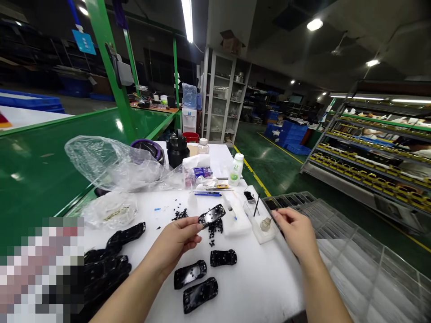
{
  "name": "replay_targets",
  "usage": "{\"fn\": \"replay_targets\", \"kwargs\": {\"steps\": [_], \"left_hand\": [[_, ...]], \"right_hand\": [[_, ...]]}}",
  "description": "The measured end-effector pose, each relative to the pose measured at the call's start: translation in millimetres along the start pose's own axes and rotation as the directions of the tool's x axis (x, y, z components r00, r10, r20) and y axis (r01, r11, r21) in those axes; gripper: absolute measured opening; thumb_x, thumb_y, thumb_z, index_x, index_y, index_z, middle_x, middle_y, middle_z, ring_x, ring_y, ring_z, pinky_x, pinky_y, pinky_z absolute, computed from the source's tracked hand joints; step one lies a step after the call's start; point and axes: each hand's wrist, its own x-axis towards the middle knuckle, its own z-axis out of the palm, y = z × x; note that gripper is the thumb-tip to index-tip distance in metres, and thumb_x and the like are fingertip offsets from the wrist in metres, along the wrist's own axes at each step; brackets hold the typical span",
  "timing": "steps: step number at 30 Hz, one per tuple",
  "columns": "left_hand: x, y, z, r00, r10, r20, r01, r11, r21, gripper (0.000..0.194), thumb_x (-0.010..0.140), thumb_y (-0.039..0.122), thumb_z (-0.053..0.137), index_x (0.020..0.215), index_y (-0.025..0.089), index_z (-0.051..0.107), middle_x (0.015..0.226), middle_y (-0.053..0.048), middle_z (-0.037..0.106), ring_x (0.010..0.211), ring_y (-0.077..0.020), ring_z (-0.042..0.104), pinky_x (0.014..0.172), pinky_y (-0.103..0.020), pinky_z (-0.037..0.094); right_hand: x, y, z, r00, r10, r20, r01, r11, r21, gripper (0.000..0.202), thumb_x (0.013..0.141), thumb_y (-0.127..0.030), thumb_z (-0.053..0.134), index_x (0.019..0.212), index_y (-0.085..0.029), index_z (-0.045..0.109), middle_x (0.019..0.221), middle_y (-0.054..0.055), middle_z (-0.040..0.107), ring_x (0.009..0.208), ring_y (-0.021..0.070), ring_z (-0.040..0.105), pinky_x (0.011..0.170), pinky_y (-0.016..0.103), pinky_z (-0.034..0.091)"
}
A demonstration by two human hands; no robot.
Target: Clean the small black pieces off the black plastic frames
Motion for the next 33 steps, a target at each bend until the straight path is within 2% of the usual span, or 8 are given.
{"fn": "replay_targets", "kwargs": {"steps": [5,6,9,10,13,16,22,33], "left_hand": [[-2,-1,-0.1,1.000,-0.010,0.025,0.011,1.000,-0.023,0.040,0.063,0.024,0.085,0.095,0.015,0.064,0.068,0.004,0.059,0.057,-0.0072,0.059,0.055,-0.018,0.045],[-3,-1,-0.3,1.000,-0.010,0.028,0.011,1.000,-0.024,0.040,0.064,0.024,0.085,0.096,0.014,0.064,0.068,0.004,0.059,0.057,-0.0071,0.059,0.055,-0.018,0.046],[-3,-2,-0.7,0.999,-0.003,0.045,0.004,1.000,-0.024,0.039,0.067,0.025,0.083,0.098,0.015,0.062,0.071,0.003,0.060,0.058,-0.0074,0.060,0.057,-0.019,0.047],[-4,-2,-0.6,0.999,-0.001,0.052,0.002,1.000,-0.023,0.039,0.068,0.025,0.083,0.099,0.015,0.062,0.072,0.003,0.060,0.058,-0.0076,0.061,0.057,-0.019,0.047],[-6,-2,0.4,0.997,-0.004,0.079,0.005,1.000,-0.024,0.037,0.068,0.027,0.083,0.097,0.015,0.062,0.069,0.003,0.060,0.057,-0.0076,0.060,0.058,-0.019,0.047],[-7,-2,1.3,0.994,-0.007,0.107,0.011,0.999,-0.036,0.037,0.066,0.027,0.084,0.093,0.016,0.061,0.068,0.004,0.059,0.056,-0.0072,0.060,0.056,-0.018,0.046],[-9,-3,1.3,0.989,-0.007,0.145,0.015,0.999,-0.049,0.037,0.068,0.027,0.082,0.096,0.017,0.060,0.068,0.005,0.059,0.056,-0.0064,0.060,0.055,-0.017,0.045],[-10,-2,3.1,0.980,-0.023,0.198,0.037,0.997,-0.069,0.030,0.072,0.024,0.080,0.093,0.016,0.060,0.064,0.005,0.060,0.056,-0.0058,0.061,0.053,-0.015,0.045]], "right_hand": [[-7,-14,-5,0.987,-0.053,-0.155,0.054,0.999,0.005,0.031,0.081,-0.044,0.066,0.065,-0.018,0.068,0.057,0.000,0.054,0.053,0.0160,0.048,0.052,0.029,0.039],[-11,-20,-5,0.958,-0.044,-0.282,0.052,0.998,0.020,0.029,0.082,-0.042,0.067,0.068,-0.018,0.069,0.059,0.001,0.056,0.054,0.0161,0.049,0.053,0.029,0.039],[-28,-45,3,0.786,0.010,-0.618,0.156,0.964,0.214,0.016,0.083,-0.033,0.071,0.078,-0.018,0.069,0.073,0.005,0.063,0.063,0.0184,0.057,0.055,0.029,0.044],[-34,-56,8,0.791,-0.004,-0.611,0.233,0.926,0.296,0.011,0.083,-0.029,0.072,0.079,-0.019,0.069,0.076,0.006,0.065,0.067,0.0197,0.061,0.056,0.029,0.046],[-49,-87,27,0.889,-0.228,-0.396,0.386,0.840,0.382,0.010,0.083,-0.018,0.071,0.091,-0.023,0.073,0.077,0.004,0.066,0.068,0.0191,0.062,0.050,0.027,0.045],[-57,-107,46,0.886,-0.374,-0.274,0.455,0.813,0.362,0.026,0.084,-0.010,0.068,0.104,-0.026,0.073,0.068,0.000,0.059,0.057,0.0145,0.054,0.045,0.025,0.040],[-58,-117,64,0.882,-0.399,-0.251,0.467,0.811,0.352,0.023,0.086,-0.010,0.064,0.104,-0.022,0.072,0.064,-0.001,0.054,0.051,0.0109,0.046,0.041,0.023,0.036],[-56,-117,67,0.867,-0.453,-0.205,0.497,0.810,0.311,0.027,0.086,-0.006,0.062,0.108,-0.021,0.071,0.065,0.000,0.053,0.053,0.0117,0.046,0.045,0.024,0.039]]}}
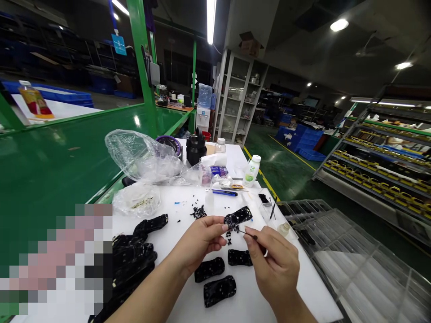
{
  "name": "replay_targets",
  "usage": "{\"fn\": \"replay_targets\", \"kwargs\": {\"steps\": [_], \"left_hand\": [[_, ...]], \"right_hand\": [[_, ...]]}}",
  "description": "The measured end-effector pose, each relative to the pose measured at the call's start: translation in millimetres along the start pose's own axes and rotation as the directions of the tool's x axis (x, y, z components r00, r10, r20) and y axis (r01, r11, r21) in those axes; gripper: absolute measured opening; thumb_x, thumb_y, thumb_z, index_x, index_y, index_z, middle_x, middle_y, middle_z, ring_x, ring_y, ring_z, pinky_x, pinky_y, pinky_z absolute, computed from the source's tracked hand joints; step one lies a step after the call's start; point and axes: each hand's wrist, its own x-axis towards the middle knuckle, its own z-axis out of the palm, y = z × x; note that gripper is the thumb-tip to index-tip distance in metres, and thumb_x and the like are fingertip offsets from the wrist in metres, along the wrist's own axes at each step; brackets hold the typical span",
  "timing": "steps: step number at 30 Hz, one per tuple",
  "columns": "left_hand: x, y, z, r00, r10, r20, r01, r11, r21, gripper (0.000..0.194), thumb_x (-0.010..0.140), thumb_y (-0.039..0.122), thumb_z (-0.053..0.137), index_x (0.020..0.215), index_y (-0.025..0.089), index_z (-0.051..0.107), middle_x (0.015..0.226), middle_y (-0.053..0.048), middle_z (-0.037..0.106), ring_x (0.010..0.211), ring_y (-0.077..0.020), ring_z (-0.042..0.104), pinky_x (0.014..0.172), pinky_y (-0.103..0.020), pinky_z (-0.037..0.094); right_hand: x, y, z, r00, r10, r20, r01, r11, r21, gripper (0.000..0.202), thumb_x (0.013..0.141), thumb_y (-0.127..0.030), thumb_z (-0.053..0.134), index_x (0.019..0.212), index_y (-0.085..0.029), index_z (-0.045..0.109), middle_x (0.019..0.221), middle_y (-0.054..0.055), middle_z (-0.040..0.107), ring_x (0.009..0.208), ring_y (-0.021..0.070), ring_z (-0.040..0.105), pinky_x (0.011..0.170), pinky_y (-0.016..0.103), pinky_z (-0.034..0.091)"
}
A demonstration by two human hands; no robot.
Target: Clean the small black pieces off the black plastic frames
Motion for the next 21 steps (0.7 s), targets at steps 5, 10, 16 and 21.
{"fn": "replay_targets", "kwargs": {"steps": [5,10,16,21], "left_hand": [[-1,0,-1.1,1.000,-0.004,0.017,0.005,1.000,-0.024,0.029,0.074,0.024,0.079,0.094,0.016,0.060,0.065,0.005,0.059,0.055,-0.0050,0.060,0.052,-0.014,0.046],[0,0,-1.1,1.000,-0.009,0.004,0.009,0.999,-0.045,0.031,0.072,0.021,0.080,0.095,0.015,0.059,0.071,0.004,0.060,0.055,-0.0049,0.061,0.052,-0.014,0.047],[1,0,-1.0,1.000,-0.011,0.011,0.012,0.999,-0.039,0.029,0.073,0.020,0.079,0.094,0.015,0.060,0.073,0.004,0.060,0.054,-0.0044,0.060,0.052,-0.014,0.047],[2,0,-2.2,1.000,-0.014,0.001,0.014,0.999,-0.036,0.031,0.073,0.021,0.079,0.096,0.015,0.059,0.075,0.003,0.059,0.055,-0.0046,0.060,0.053,-0.015,0.047]], "right_hand": [[-1,-1,0,1.000,-0.026,-0.005,0.026,1.000,0.008,0.029,0.087,-0.005,0.061,0.109,-0.021,0.070,0.067,0.000,0.055,0.055,0.0116,0.048,0.046,0.024,0.040],[-1,-1,-1,0.999,-0.038,0.036,0.038,0.999,0.005,0.028,0.087,-0.004,0.062,0.109,-0.019,0.070,0.069,0.000,0.056,0.057,0.0117,0.050,0.049,0.024,0.042],[0,1,1,0.998,-0.053,0.027,0.053,0.998,0.017,0.030,0.086,-0.002,0.063,0.110,-0.019,0.070,0.070,0.001,0.057,0.058,0.0110,0.050,0.051,0.024,0.042],[1,-6,-10,0.999,-0.050,0.010,0.050,0.999,0.010,0.032,0.086,-0.003,0.063,0.111,-0.021,0.070,0.070,0.001,0.058,0.057,0.0117,0.052,0.048,0.024,0.041]]}}
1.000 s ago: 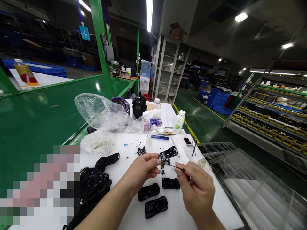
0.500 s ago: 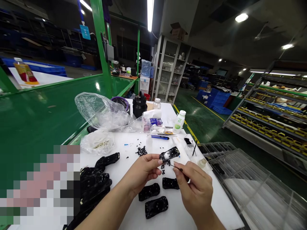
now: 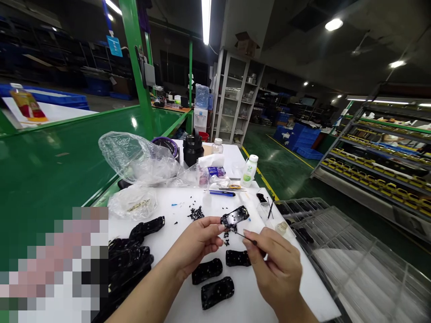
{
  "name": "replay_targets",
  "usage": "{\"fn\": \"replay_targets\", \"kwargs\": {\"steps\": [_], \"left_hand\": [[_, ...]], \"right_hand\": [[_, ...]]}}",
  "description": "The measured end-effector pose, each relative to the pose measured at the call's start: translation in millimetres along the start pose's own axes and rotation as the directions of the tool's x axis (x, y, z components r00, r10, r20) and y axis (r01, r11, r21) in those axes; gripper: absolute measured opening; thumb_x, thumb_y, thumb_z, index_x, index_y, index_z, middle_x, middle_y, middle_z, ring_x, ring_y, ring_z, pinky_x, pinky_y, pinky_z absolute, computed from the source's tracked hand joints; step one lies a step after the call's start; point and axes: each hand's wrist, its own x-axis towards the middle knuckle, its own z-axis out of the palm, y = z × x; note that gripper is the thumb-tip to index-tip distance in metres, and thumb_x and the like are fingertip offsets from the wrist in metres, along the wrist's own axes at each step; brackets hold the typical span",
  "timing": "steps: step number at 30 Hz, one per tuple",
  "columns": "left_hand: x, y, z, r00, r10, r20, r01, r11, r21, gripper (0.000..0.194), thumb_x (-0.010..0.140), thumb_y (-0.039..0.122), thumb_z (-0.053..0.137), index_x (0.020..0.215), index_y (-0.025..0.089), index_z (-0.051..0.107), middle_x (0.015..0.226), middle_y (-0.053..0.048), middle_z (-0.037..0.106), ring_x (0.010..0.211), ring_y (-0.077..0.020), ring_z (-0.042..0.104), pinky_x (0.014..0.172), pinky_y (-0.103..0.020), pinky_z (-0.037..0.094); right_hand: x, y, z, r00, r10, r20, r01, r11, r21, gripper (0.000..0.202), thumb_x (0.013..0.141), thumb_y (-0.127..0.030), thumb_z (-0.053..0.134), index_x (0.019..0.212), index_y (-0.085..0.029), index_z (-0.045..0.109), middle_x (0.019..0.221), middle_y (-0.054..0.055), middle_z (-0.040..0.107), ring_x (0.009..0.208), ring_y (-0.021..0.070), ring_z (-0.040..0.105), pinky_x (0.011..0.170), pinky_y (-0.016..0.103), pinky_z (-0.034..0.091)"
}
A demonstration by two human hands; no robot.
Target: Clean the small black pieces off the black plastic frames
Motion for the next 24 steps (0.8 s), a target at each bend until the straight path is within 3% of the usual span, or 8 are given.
{"fn": "replay_targets", "kwargs": {"steps": [3,5,7,9,11,19,24], "left_hand": [[0,1,-1.0,1.000,-0.002,-0.004,0.002,1.000,0.010,0.032,0.073,0.022,0.080,0.096,0.016,0.058,0.073,0.004,0.059,0.055,-0.0048,0.059,0.053,-0.015,0.047],[0,1,-1.3,1.000,0.005,-0.005,-0.005,1.000,0.021,0.033,0.073,0.024,0.080,0.096,0.016,0.058,0.072,0.004,0.058,0.056,-0.0051,0.059,0.053,-0.016,0.047],[-1,2,-1.5,1.000,0.016,-0.022,-0.016,0.999,0.037,0.035,0.072,0.024,0.080,0.097,0.016,0.058,0.071,0.005,0.057,0.057,-0.0053,0.059,0.053,-0.016,0.046],[-2,2,-1.9,0.999,0.029,-0.038,-0.026,0.998,0.064,0.036,0.071,0.025,0.081,0.097,0.017,0.057,0.070,0.006,0.056,0.057,-0.0053,0.058,0.054,-0.016,0.045],[-2,3,-2.3,0.998,0.042,-0.046,-0.037,0.995,0.097,0.037,0.071,0.026,0.080,0.098,0.017,0.057,0.069,0.006,0.056,0.058,-0.0056,0.057,0.055,-0.016,0.044],[-3,6,-2.2,0.996,0.063,-0.058,-0.053,0.987,0.154,0.037,0.070,0.028,0.080,0.098,0.017,0.057,0.068,0.007,0.054,0.058,-0.0063,0.053,0.058,-0.019,0.042],[-2,5,-2.7,0.994,0.090,-0.060,-0.080,0.985,0.151,0.038,0.067,0.029,0.080,0.095,0.017,0.057,0.067,0.006,0.054,0.057,-0.0063,0.051,0.059,-0.020,0.039]], "right_hand": [[-1,5,-26,0.975,-0.024,-0.220,-0.011,0.988,-0.155,0.027,0.083,-0.008,0.070,0.104,-0.024,0.073,0.076,0.002,0.063,0.064,0.0151,0.058,0.052,0.025,0.044],[-1,19,-49,0.916,-0.038,-0.399,-0.076,0.961,-0.266,0.015,0.081,-0.015,0.073,0.095,-0.022,0.074,0.079,0.004,0.065,0.070,0.0188,0.061,0.057,0.028,0.046],[-1,38,-69,0.897,0.026,-0.442,-0.181,0.933,-0.311,0.004,0.082,-0.022,0.073,0.085,-0.019,0.073,0.076,0.004,0.065,0.069,0.0198,0.061,0.057,0.029,0.046],[0,58,-84,0.907,0.174,-0.383,-0.317,0.882,-0.350,0.014,0.085,-0.029,0.070,0.077,-0.017,0.071,0.069,0.002,0.062,0.062,0.0164,0.057,0.054,0.027,0.043],[-1,72,-89,0.907,0.245,-0.342,-0.371,0.849,-0.377,0.020,0.085,-0.033,0.069,0.074,-0.017,0.070,0.064,0.000,0.059,0.056,0.0138,0.053,0.052,0.026,0.041],[-4,82,-83,0.906,0.181,-0.383,-0.346,0.838,-0.422,0.024,0.087,-0.036,0.066,0.077,-0.015,0.072,0.073,0.005,0.067,0.065,0.0173,0.060,0.061,0.028,0.045],[-4,88,-88,0.900,0.414,-0.137,-0.421,0.746,-0.516,0.021,0.083,-0.038,0.067,0.086,-0.019,0.075,0.066,0.000,0.059,0.058,0.0164,0.056,0.057,0.028,0.043]]}}
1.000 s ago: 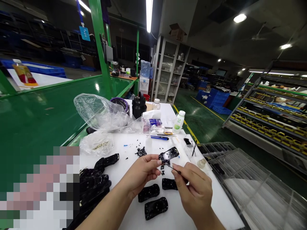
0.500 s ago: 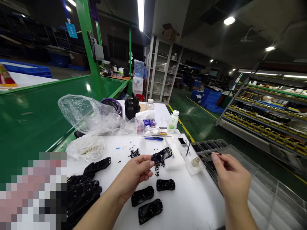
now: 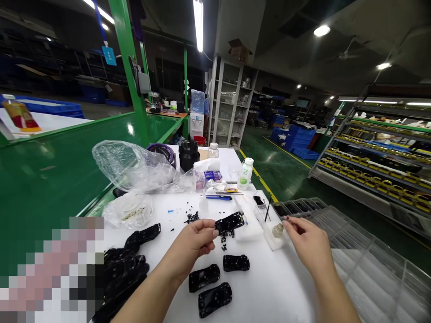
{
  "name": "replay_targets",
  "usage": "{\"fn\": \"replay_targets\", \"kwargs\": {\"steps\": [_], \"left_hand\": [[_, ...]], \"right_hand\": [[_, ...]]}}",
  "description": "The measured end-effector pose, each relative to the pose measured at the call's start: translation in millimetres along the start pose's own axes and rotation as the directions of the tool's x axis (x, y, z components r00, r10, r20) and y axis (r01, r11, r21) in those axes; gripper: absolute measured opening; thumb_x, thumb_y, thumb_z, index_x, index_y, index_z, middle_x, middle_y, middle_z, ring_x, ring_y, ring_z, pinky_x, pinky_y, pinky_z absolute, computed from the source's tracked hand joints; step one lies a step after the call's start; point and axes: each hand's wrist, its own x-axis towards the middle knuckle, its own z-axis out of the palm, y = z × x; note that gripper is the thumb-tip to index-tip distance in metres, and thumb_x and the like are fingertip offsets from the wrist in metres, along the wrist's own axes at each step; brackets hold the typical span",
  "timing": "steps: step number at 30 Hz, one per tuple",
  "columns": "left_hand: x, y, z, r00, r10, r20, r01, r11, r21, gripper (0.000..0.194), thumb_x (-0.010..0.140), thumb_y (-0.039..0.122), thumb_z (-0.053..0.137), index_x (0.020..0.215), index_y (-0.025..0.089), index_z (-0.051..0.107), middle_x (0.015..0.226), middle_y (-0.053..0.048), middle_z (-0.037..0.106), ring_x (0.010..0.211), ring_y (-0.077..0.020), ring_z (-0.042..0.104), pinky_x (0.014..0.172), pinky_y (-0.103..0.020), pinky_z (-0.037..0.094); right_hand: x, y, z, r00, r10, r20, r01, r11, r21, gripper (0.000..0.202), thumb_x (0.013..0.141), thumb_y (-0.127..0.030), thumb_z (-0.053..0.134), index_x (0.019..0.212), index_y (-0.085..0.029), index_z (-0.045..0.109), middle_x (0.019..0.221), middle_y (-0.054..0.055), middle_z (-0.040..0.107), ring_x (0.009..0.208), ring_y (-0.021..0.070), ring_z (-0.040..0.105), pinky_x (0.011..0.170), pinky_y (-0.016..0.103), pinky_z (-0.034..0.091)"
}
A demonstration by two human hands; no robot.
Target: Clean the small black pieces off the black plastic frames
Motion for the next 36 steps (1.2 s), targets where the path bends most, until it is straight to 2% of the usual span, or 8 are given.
{"fn": "replay_targets", "kwargs": {"steps": [4,7,10,13,17,21,26,36], "left_hand": [[-1,1,0.7,0.998,0.054,-0.008,-0.054,0.998,0.019,0.039,0.064,0.031,0.081,0.093,0.016,0.059,0.063,0.007,0.052,0.056,-0.0073,0.049,0.059,-0.022,0.038],[-2,1,1.0,0.996,0.091,-0.007,-0.091,0.995,0.047,0.037,0.063,0.031,0.081,0.090,0.016,0.061,0.062,0.006,0.053,0.055,-0.0079,0.048,0.058,-0.023,0.036],[0,1,0.7,0.992,0.124,-0.022,-0.123,0.991,0.056,0.034,0.063,0.033,0.081,0.087,0.016,0.063,0.061,0.006,0.054,0.053,-0.0079,0.047,0.057,-0.023,0.035],[2,0,1.0,0.986,0.156,-0.055,-0.149,0.982,0.116,0.032,0.063,0.035,0.079,0.085,0.016,0.064,0.060,0.004,0.056,0.051,-0.0083,0.046,0.056,-0.024,0.036],[4,-1,4.2,0.977,0.182,-0.115,-0.153,0.963,0.224,0.032,0.059,0.032,0.077,0.084,0.016,0.066,0.062,0.001,0.063,0.054,-0.0115,0.049,0.053,-0.025,0.040],[2,2,8.3,0.971,0.180,-0.156,-0.132,0.951,0.279,0.031,0.059,0.030,0.075,0.085,0.016,0.068,0.062,-0.001,0.064,0.057,-0.0131,0.051,0.051,-0.024,0.041],[0,3,9.0,0.969,0.185,-0.166,-0.124,0.939,0.320,0.032,0.061,0.031,0.074,0.089,0.015,0.069,0.063,-0.002,0.066,0.055,-0.0121,0.049,0.050,-0.024,0.041],[2,0,9.3,0.967,0.213,-0.141,-0.176,0.955,0.237,0.034,0.062,0.035,0.077,0.088,0.014,0.069,0.066,-0.002,0.068,0.054,-0.0136,0.056,0.056,-0.028,0.045]], "right_hand": [[0,-37,0,0.995,-0.031,-0.100,0.038,0.997,0.069,0.023,0.087,-0.039,0.064,0.095,-0.020,0.073,0.062,-0.004,0.044,0.055,0.0144,0.047,0.055,0.028,0.040],[4,-78,12,0.970,-0.240,0.046,0.215,0.930,0.299,0.022,0.091,-0.035,0.057,0.099,-0.019,0.071,0.070,-0.001,0.050,0.061,0.0146,0.050,0.058,0.027,0.043],[12,-100,39,0.921,-0.334,0.201,0.229,0.881,0.414,0.031,0.091,-0.036,0.057,0.115,-0.018,0.066,0.081,0.003,0.059,0.066,0.0153,0.054,0.061,0.028,0.046],[10,-98,67,0.890,-0.329,0.317,0.129,0.847,0.516,0.036,0.092,-0.033,0.053,0.122,-0.016,0.062,0.067,-0.002,0.056,0.056,0.0132,0.052,0.054,0.025,0.044],[-6,-90,84,0.918,-0.287,0.275,0.091,0.825,0.558,0.028,0.090,-0.029,0.054,0.110,-0.017,0.069,0.069,0.001,0.063,0.056,0.0137,0.054,0.055,0.026,0.046],[-17,-93,84,0.944,-0.234,0.234,0.073,0.837,0.543,0.023,0.088,-0.027,0.055,0.100,-0.018,0.073,0.077,0.004,0.070,0.060,0.0156,0.059,0.061,0.028,0.050],[-17,-94,85,0.952,-0.164,0.260,0.001,0.846,0.533,0.023,0.088,-0.028,0.057,0.099,-0.017,0.073,0.064,0.001,0.066,0.054,0.0148,0.058,0.055,0.026,0.049],[-16,-94,87,0.949,-0.098,0.298,-0.092,0.820,0.565,0.022,0.087,-0.030,0.058,0.096,-0.017,0.073,0.063,0.001,0.066,0.050,0.0138,0.057,0.049,0.024,0.048]]}}
